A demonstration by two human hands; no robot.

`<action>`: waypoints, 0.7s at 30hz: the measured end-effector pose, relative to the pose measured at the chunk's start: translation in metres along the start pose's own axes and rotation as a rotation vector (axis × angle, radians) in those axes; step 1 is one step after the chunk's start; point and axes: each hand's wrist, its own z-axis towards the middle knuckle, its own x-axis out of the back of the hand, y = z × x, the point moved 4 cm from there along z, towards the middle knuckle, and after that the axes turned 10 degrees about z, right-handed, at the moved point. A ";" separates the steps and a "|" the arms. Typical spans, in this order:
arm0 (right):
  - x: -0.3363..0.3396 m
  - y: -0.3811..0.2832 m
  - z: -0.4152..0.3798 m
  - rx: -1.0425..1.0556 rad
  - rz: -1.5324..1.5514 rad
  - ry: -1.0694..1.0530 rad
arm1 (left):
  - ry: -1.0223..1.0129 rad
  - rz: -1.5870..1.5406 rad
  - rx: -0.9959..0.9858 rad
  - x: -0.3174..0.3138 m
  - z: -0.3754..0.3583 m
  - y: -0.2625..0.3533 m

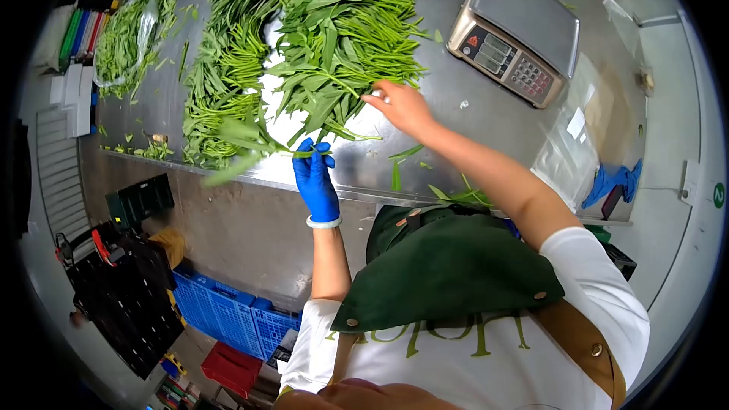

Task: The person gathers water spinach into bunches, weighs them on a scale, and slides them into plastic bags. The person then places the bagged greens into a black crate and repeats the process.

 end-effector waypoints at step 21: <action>-0.091 0.027 -0.016 0.279 -0.337 -0.558 | 0.003 0.083 0.628 0.008 0.009 -0.126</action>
